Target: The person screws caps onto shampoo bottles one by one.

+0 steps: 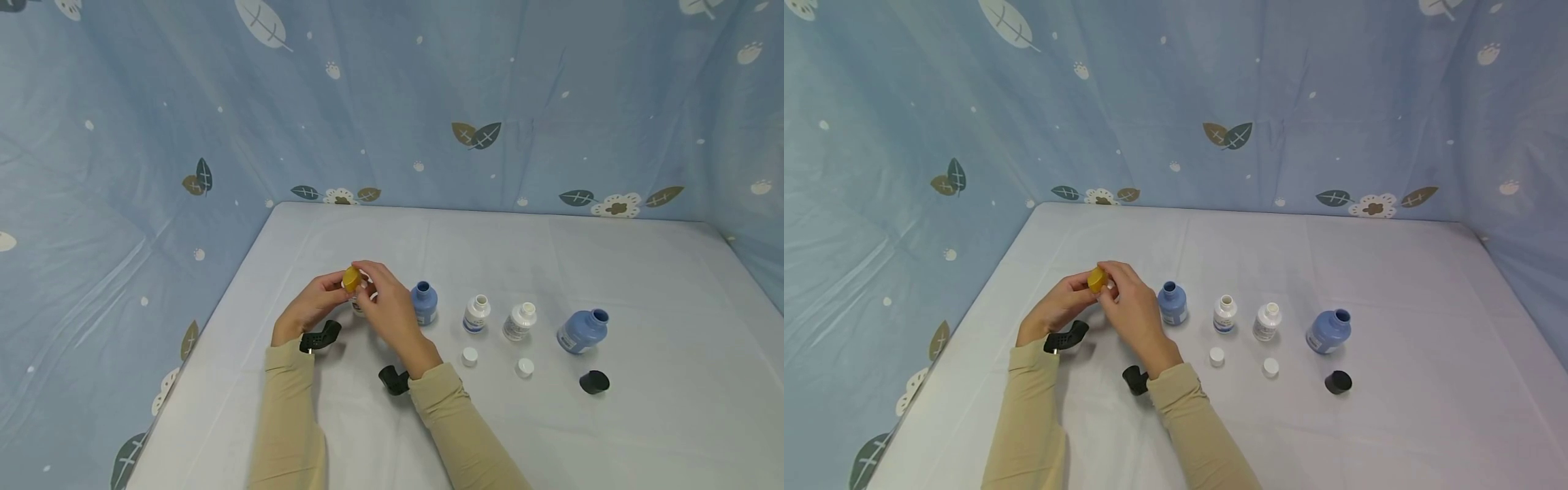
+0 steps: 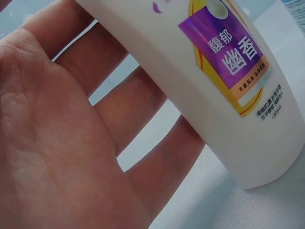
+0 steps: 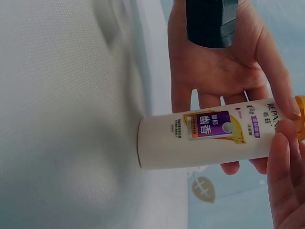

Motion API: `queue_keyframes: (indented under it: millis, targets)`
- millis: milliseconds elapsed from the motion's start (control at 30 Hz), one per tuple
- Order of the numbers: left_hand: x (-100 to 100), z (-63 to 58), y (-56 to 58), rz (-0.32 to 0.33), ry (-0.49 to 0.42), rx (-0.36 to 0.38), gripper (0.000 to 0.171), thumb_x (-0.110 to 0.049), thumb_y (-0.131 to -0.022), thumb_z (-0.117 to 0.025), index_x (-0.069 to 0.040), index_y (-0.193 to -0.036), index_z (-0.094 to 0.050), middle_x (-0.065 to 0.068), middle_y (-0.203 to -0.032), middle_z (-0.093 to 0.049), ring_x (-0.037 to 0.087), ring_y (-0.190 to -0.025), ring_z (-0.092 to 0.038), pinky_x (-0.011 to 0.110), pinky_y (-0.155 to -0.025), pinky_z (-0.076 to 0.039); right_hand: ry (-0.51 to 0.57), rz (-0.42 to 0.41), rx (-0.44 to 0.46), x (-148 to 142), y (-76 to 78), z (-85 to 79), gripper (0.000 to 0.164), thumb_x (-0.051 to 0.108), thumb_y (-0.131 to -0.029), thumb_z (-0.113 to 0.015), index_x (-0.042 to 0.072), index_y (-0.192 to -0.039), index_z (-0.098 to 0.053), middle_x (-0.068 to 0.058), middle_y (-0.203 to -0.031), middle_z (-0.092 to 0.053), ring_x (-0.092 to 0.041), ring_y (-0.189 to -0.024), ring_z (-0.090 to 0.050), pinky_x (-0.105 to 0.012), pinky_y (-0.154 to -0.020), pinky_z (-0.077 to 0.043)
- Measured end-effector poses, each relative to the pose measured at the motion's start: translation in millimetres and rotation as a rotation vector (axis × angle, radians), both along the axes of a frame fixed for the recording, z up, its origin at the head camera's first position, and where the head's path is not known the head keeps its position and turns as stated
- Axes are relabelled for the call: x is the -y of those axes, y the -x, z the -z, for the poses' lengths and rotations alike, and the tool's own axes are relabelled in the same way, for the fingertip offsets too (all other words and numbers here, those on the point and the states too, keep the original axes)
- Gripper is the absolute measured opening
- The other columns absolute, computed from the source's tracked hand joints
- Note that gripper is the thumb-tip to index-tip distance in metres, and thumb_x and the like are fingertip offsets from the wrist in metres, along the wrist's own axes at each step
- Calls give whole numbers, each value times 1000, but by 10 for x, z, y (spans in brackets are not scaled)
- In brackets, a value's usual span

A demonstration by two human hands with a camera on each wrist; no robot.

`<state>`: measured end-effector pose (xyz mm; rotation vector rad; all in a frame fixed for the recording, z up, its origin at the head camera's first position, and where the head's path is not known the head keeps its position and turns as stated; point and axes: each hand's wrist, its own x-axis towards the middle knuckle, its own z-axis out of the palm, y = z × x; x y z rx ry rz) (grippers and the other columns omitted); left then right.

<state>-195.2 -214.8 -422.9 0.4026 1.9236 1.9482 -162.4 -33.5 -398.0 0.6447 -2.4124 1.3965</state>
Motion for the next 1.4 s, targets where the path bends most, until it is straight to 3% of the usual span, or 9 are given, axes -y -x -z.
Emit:
queue_keyframes:
  millis: [200,467,900,1133,1400]
  targets:
    - [6,12,-2,15,-15,-18,39,-10,-86,-60,0,-122,-51,7,-117,-54,21,-109,-47,34,-94,-35,-13,-18,11,5,-10,-3,38,17,-86,-58,19,-123,-51,6,-120,-50,-4,-73,-51,-19,-63,-44]
    - [3,27,4,7,3,-31,35,-8,-86,-59,1,-118,-52,9,-113,-55,22,-106,-48,37,-94,-34,9,0,-27,6,-15,7,35,11,-86,-52,17,-121,-53,3,-118,-50,-6,-75,-51,-18,-63,-44]
    - [-10,6,-14,-5,24,-27,42,-13,-85,-61,4,-122,-48,11,-118,-52,23,-109,-48,34,-94,-36,41,41,-14,-1,-12,-3,34,4,-84,-49,17,-114,-57,3,-107,-51,-7,-77,-51,-19,-66,-45]
    - [-3,10,-19,-15,21,-5,39,-8,-87,-56,1,-124,-48,9,-118,-53,21,-110,-46,38,-96,-32,30,49,-25,11,-11,4,31,7,-84,-52,18,-113,-58,3,-104,-50,-7,-75,-51,-18,-64,-44]
    - [11,12,-1,29,-19,-35,35,2,-90,-46,3,-125,-46,3,-109,-57,18,-105,-49,42,-96,-32,29,42,-55,10,-3,8,28,10,-86,-53,17,-112,-58,3,-109,-50,-6,-74,-52,-17,-64,-44]
